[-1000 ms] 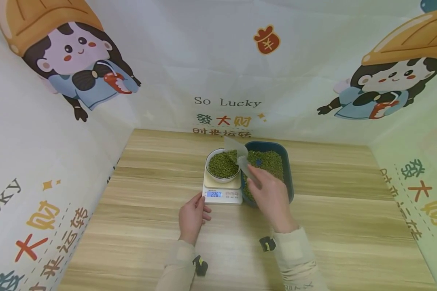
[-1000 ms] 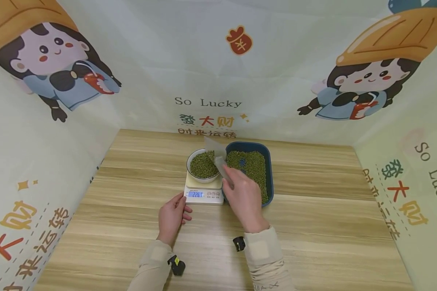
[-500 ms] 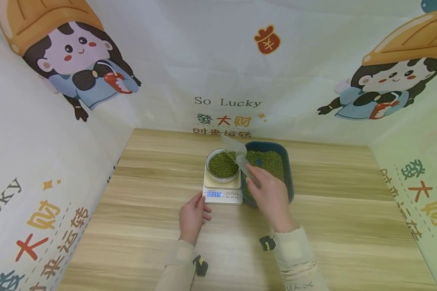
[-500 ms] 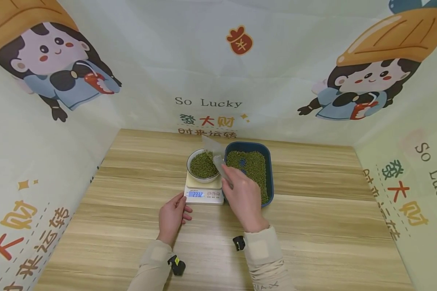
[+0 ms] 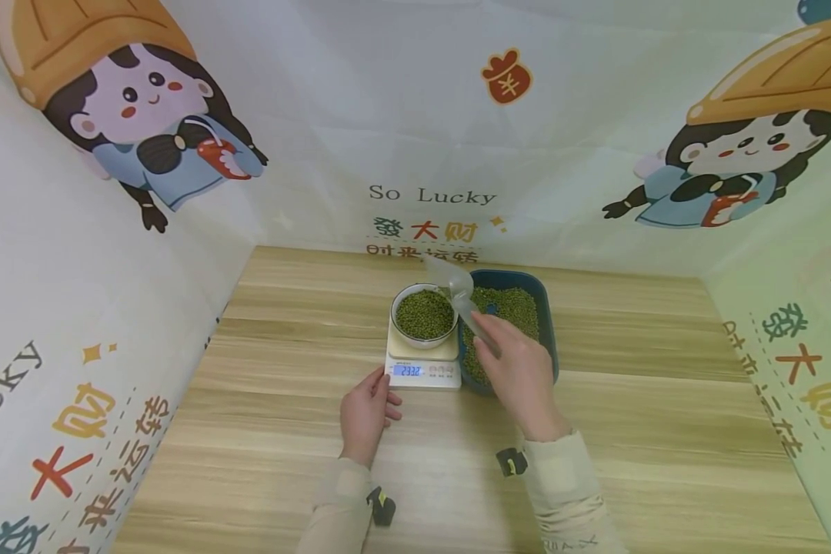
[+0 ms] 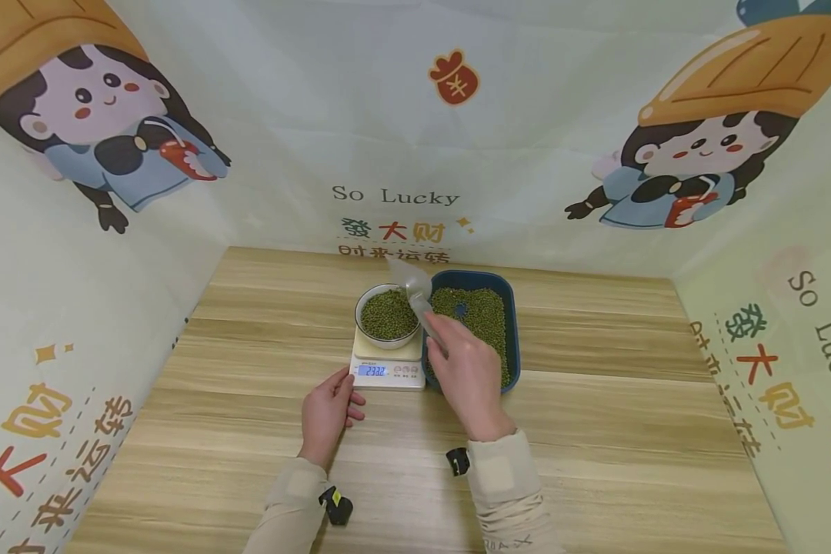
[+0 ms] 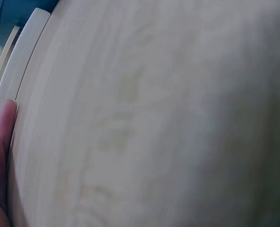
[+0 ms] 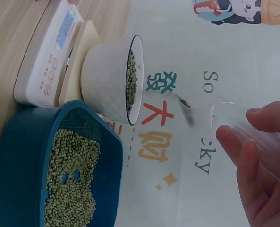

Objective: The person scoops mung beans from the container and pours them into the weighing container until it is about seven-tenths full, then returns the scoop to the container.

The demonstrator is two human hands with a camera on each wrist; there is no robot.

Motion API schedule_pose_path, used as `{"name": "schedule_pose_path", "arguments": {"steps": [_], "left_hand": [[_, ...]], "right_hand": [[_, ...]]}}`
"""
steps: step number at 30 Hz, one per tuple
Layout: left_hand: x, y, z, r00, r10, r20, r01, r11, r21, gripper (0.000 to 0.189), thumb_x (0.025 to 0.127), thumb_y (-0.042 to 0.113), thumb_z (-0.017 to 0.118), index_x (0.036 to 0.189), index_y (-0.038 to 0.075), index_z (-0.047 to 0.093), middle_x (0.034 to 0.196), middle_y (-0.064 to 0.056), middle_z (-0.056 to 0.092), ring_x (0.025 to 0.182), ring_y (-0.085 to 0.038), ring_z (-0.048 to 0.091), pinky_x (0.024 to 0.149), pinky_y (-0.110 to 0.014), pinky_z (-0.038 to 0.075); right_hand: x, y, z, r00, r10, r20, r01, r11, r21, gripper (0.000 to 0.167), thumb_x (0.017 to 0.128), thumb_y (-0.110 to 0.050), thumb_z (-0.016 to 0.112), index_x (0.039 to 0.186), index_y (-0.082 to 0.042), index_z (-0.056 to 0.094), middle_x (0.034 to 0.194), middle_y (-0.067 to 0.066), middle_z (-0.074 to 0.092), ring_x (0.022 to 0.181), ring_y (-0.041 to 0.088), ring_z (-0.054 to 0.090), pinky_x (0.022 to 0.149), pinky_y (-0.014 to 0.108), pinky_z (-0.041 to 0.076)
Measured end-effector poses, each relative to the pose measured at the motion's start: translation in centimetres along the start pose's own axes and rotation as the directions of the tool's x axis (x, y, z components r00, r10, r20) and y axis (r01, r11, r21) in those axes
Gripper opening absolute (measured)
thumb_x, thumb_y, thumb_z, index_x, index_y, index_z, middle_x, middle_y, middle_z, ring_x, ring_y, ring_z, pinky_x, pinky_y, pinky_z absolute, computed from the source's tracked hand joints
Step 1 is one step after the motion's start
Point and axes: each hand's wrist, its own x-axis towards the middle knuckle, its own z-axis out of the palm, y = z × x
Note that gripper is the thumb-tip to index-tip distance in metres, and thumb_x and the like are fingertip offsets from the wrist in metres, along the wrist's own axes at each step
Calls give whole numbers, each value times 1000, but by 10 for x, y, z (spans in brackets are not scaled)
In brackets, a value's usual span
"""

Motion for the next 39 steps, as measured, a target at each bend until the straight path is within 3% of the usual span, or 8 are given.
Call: {"name": "schedule_pose_path", "arguments": {"steps": [11,19,27,31,33,34,36,39], "left_hand": [[2,1,-2,1000,3,-2,-3,1000,13,37,94,32,45,125,14,51,65,1,62,47,-11,59,36,-18,45],[3,1,-3,1000,7,-5,-7,1000,30,37,94,32,44,125,13,51,65,1,62,48,-12,60,38,-23,48],[4,1,-4,1000,1,-5,0,1000,25,37,94,33,45,125,14,51,66,1,62,48,-12,59,38,-21,47],[3,1,-3,1000,4,-5,-4,1000,15,37,93,33,45,125,14,52,66,1,62,48,-12,59,36,-18,46],[3,1,-3,1000,2,-3,-2,1000,6,38,93,34,45,125,14,51,67,0,62,48,-12,59,37,-18,46],[2,1,-3,1000,-1,-1,1,1000,1,38,93,34,45,125,14,51,67,0,62,48,-13,59,37,-19,46],[1,1,-3,1000,-9,5,9,1000,-6,38,93,34,46,126,15,51,67,0,62,49,-13,60,38,-19,46],[1,2,-3,1000,-11,5,11,1000,-12,38,93,33,46,126,14,51,67,0,62,49,-13,60,38,-20,47]], "right_hand": [[2,-5,-3,999,-37,5,37,998,45,35,83,-16,63,118,-15,59,114,5,60,88,18,63,67,32,53],[3,-9,-3,998,-61,-4,61,997,36,34,82,-12,65,115,-14,61,113,3,61,74,13,64,50,23,48],[2,-8,-2,998,-65,-9,65,997,43,35,81,-12,65,116,-14,60,113,5,61,73,15,65,50,25,49],[0,-7,-1,999,37,14,-38,993,116,36,84,-18,63,119,-14,58,113,5,61,81,16,64,60,28,53],[-3,-4,2,982,182,58,-190,953,238,39,86,-26,60,124,-17,54,111,2,62,83,15,64,61,27,53],[-6,-1,3,962,262,78,-273,910,313,42,86,-29,60,125,-18,52,110,0,62,84,14,64,62,27,54],[-15,8,7,904,416,101,-411,774,482,48,85,-35,59,129,-17,48,108,1,63,83,14,64,57,26,53],[-35,29,13,817,563,126,-494,570,656,53,85,-36,59,131,-12,44,104,7,65,78,17,65,54,26,52]]}}
